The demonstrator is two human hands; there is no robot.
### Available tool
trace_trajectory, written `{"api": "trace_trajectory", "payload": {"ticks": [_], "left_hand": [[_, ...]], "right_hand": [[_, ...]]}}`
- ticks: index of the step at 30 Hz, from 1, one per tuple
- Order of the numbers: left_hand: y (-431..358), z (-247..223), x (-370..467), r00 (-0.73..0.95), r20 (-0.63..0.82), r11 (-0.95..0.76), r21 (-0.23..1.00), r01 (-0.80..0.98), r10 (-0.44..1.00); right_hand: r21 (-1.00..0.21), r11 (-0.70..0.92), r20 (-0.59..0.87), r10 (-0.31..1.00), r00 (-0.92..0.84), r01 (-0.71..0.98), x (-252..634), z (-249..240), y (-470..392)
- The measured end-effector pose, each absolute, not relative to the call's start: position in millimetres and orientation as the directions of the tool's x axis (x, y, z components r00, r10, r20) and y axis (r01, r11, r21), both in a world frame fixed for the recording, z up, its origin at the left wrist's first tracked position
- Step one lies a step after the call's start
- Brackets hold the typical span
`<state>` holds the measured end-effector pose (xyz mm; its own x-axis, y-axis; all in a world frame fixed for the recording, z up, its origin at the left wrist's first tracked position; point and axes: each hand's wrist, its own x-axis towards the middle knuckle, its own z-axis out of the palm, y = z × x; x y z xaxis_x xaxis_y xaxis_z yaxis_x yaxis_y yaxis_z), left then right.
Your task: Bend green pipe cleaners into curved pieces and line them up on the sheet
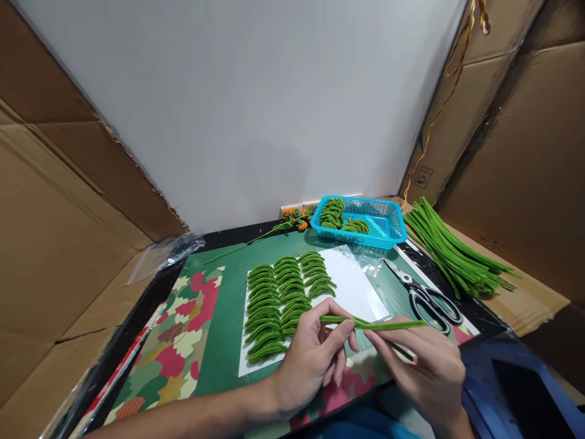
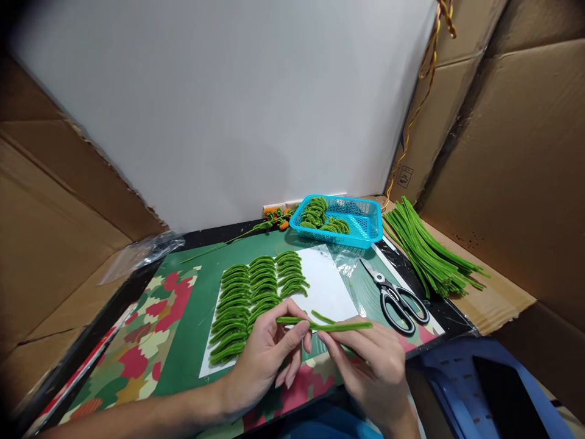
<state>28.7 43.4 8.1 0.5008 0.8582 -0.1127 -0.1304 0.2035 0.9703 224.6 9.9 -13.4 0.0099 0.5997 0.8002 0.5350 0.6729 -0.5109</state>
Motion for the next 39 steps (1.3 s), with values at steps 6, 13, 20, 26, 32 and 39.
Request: {"api": "trace_trajectory", "payload": {"ticks": [6, 13, 20, 26, 32, 39], "left_hand": [[44.1, 6.2, 25.9, 0.462, -0.082, 0.106, 0.994, -0.027, 0.883], [42.0, 7.4, 23.4, 0.481, -0.082, 0.016, 0.990, 0.141, 0.873], [47.3, 12.3, 26.9, 0.534, -0.134, 0.069, 0.988, 0.140, 0.835], [54.4, 4.1, 26.1, 0.556, -0.166, 0.109, 0.985, 0.135, 0.815], [56.0, 6.3, 26.2, 0.595, -0.174, 0.135, 0.985, 0.110, 0.785], [56.2, 18.0, 27.6, 0.589, -0.192, 0.150, 0.981, 0.119, 0.785]], "right_hand": [[-0.535, 0.639, 0.710, 0.695, -0.116, 0.553, 217.2, -14.2, 11.8], [-0.569, 0.589, 0.598, 0.775, -0.204, 0.574, 219.5, -7.5, 0.7], [-0.580, 0.562, 0.466, 0.823, -0.326, 0.590, 235.1, -3.5, -0.7], [-0.539, 0.565, 0.539, 0.801, -0.260, 0.624, 240.6, -6.8, 8.8], [-0.631, 0.567, 0.501, 0.819, -0.279, 0.530, 239.9, -5.0, 5.9], [-0.602, 0.575, 0.526, 0.808, -0.267, 0.554, 243.9, -4.1, 5.0]]}}
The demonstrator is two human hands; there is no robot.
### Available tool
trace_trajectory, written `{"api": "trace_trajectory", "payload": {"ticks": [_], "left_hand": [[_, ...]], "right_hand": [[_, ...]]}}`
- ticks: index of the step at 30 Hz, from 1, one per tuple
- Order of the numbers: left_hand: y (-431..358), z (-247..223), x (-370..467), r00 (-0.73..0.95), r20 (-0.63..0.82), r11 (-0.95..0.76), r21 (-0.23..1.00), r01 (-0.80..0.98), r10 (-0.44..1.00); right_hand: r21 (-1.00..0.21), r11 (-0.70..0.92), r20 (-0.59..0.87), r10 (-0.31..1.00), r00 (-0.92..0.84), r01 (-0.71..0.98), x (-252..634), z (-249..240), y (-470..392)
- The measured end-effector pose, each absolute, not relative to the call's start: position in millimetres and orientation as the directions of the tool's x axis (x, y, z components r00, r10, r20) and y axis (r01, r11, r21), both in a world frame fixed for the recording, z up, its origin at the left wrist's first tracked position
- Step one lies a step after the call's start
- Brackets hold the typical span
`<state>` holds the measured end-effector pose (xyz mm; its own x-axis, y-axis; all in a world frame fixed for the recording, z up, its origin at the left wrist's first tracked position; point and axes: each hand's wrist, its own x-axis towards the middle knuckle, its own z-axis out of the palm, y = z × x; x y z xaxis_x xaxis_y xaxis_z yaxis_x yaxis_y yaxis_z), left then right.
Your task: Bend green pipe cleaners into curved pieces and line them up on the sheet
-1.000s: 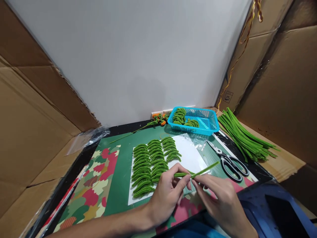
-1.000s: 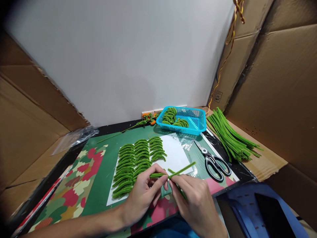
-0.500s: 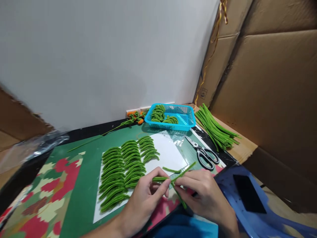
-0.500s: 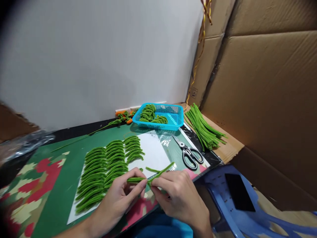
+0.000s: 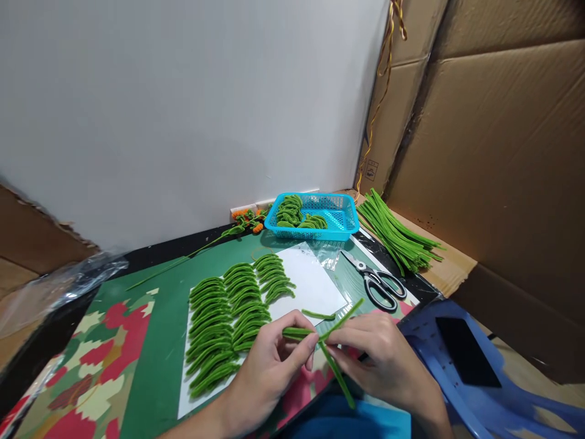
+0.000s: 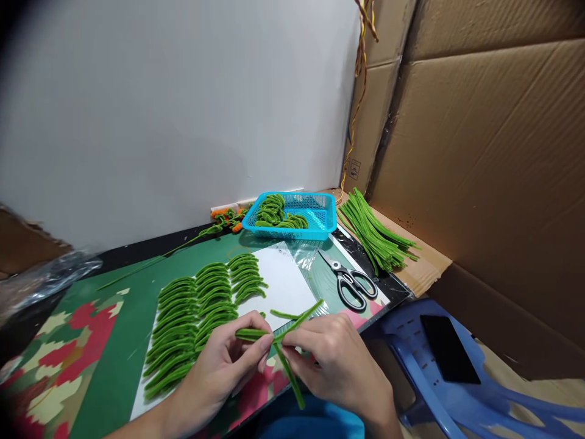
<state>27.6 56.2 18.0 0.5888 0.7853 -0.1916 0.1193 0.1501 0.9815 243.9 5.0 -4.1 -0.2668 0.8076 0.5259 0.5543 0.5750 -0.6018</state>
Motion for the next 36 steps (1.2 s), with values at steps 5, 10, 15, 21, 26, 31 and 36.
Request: {"api": "trace_trajectory", "payload": {"ticks": [5, 10, 15, 21, 26, 31, 36], "left_hand": [[54.7, 12.7, 26.4, 0.596, -0.184, 0.114, 0.982, 0.153, 0.781], [51.7, 6.0, 23.5, 0.601, -0.153, 0.038, 0.979, 0.200, 0.785], [48.0, 3.8, 23.4, 0.582, -0.131, -0.001, 0.975, 0.222, 0.803], [48.7, 2.5, 24.6, 0.591, -0.158, 0.038, 0.977, 0.210, 0.791], [55.5, 8.8, 27.7, 0.567, -0.131, 0.069, 0.989, 0.130, 0.813], [61.5, 10.4, 29.4, 0.565, -0.147, 0.128, 0.989, 0.074, 0.812], [64.5, 7.8, 27.1, 0.597, -0.169, 0.139, 0.986, 0.097, 0.785]], "right_hand": [[-0.557, 0.531, 0.510, 0.826, -0.241, 0.639, 237.6, -3.4, 2.4], [-0.497, 0.463, 0.487, 0.849, -0.205, 0.734, 228.5, -1.4, -1.6], [-0.449, 0.442, 0.537, 0.828, -0.162, 0.776, 220.3, -3.4, -3.7], [-0.428, 0.434, 0.553, 0.819, -0.149, 0.793, 215.8, -5.6, -4.4], [-0.438, 0.457, 0.592, 0.795, -0.133, 0.774, 217.6, -2.8, -0.5], [-0.455, 0.518, 0.640, 0.756, -0.138, 0.725, 222.3, -2.7, 4.2], [-0.463, 0.553, 0.664, 0.734, -0.143, 0.693, 227.2, -6.5, 9.2]]}}
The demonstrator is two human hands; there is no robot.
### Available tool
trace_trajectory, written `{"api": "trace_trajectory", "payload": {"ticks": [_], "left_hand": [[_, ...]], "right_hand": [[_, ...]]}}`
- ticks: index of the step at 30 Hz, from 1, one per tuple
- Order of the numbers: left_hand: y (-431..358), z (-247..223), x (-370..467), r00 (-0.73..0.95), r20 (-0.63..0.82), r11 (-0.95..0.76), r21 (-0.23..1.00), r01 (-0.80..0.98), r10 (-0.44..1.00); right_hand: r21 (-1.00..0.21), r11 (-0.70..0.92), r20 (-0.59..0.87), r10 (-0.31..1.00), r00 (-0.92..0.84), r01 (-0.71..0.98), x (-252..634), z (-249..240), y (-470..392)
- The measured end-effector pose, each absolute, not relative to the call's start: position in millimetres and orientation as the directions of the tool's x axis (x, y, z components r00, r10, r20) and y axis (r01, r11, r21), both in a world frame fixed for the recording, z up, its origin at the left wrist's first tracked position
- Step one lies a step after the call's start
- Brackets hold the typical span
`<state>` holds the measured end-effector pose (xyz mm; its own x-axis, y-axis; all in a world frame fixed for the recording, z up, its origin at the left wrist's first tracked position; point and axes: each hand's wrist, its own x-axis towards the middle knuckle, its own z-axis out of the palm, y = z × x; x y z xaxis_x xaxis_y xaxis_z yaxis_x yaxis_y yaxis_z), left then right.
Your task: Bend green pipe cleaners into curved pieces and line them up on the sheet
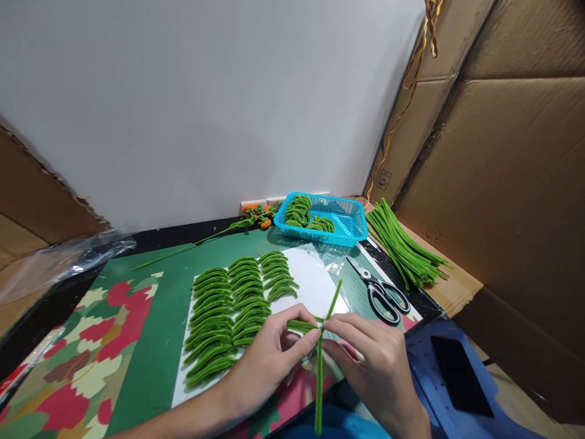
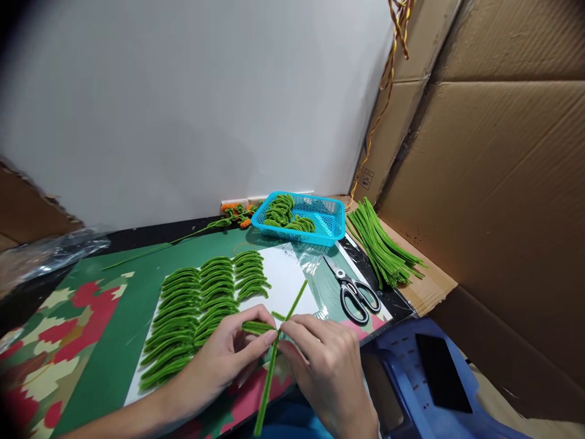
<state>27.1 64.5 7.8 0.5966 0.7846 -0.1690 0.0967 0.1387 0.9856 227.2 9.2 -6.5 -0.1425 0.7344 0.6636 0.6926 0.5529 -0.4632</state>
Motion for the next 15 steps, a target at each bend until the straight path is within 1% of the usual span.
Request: {"api": "trace_trajectory", "payload": {"ticks": [6, 9, 15], "left_hand": [[67.7, 9.6, 27.0, 0.608, -0.138, 0.119, 0.990, 0.071, 0.782], [69.6, 9.7, 25.9, 0.603, -0.128, 0.109, 0.992, 0.069, 0.788], [71.2, 11.9, 23.6, 0.602, -0.178, 0.159, 0.984, 0.085, 0.778]], "right_hand": [[-0.459, 0.585, 0.691, 0.708, -0.145, 0.669, 226.4, -6.3, 10.7], [-0.431, 0.598, 0.708, 0.688, -0.158, 0.676, 224.4, -4.8, 11.1], [-0.390, 0.616, 0.740, 0.652, -0.165, 0.685, 225.5, -3.9, 12.2]]}}
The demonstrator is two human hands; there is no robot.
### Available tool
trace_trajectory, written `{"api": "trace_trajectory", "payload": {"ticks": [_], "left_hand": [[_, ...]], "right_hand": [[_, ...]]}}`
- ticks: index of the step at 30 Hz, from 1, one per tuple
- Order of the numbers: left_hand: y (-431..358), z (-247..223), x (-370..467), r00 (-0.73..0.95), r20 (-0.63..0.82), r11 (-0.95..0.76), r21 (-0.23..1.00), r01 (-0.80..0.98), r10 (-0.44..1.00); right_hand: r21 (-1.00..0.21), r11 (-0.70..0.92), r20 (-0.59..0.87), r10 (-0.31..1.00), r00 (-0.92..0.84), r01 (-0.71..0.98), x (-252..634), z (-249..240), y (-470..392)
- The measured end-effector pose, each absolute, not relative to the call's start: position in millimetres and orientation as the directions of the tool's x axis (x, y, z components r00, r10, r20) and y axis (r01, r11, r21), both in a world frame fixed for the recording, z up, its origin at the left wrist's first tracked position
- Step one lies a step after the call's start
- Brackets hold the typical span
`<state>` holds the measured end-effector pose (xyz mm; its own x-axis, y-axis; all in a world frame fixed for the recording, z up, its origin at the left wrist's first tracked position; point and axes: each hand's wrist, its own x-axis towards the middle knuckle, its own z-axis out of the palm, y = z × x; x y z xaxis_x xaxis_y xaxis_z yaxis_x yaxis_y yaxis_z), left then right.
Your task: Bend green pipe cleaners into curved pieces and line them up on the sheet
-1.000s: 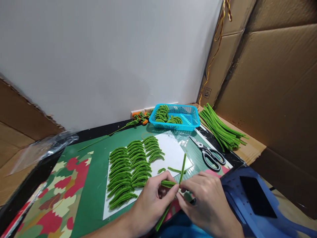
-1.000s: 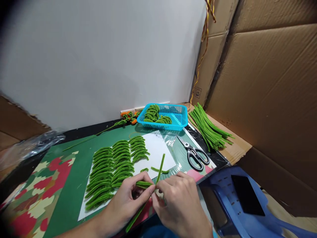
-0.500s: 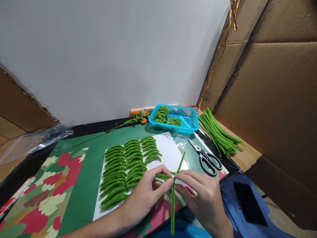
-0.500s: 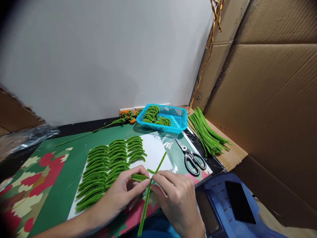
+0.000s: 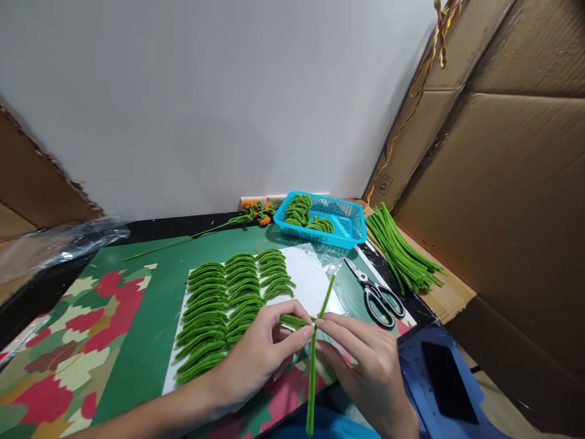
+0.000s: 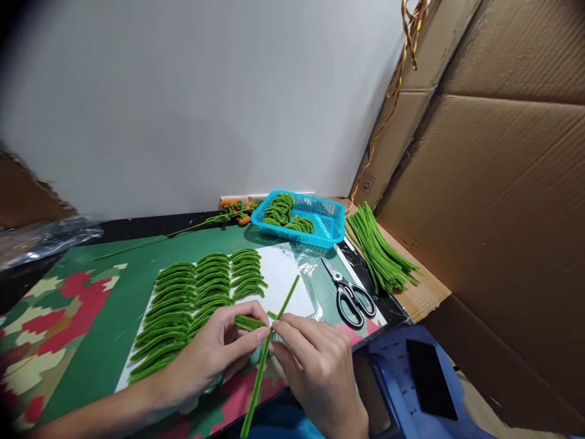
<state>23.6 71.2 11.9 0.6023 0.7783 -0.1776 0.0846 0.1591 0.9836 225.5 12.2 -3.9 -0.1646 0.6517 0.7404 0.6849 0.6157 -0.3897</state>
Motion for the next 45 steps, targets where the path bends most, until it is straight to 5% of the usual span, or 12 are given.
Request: {"api": "trace_trajectory", "payload": {"ticks": [10, 22, 30, 37, 41, 45], "left_hand": [[67.2, 31.8, 22.0, 0.605, -0.071, 0.058, 0.997, 0.041, 0.793], [63.6, 42.9, 14.0, 0.613, 0.197, -0.399, 0.892, 0.211, 0.765], [66.9, 41.0, 10.7, 0.653, 0.428, -0.643, 0.756, 0.120, 0.625], [72.8, 40.5, 7.2, 0.736, 0.464, -0.769, 0.627, 0.120, 0.494], [79.4, 45.6, 5.1, 0.795, 0.492, -0.856, 0.513, 0.064, 0.354], [82.5, 42.3, 3.3, 0.809, 0.512, -0.913, 0.402, 0.073, 0.290]], "right_hand": [[-0.360, 0.661, 0.789, 0.592, -0.164, 0.658, 225.2, -3.3, 9.7], [-0.287, 0.677, 0.842, 0.516, -0.159, 0.678, 217.4, -4.2, 5.1], [-0.248, 0.686, 0.846, 0.498, -0.192, 0.684, 217.5, -3.4, 3.8], [-0.541, 0.681, 0.782, 0.623, -0.003, 0.493, 197.6, -3.9, 1.3], [-0.829, 0.518, 0.557, 0.801, 0.221, 0.210, 179.3, -3.4, 1.2], [-0.926, 0.366, 0.346, 0.921, 0.179, -0.095, 173.6, -6.3, 3.7]]}}
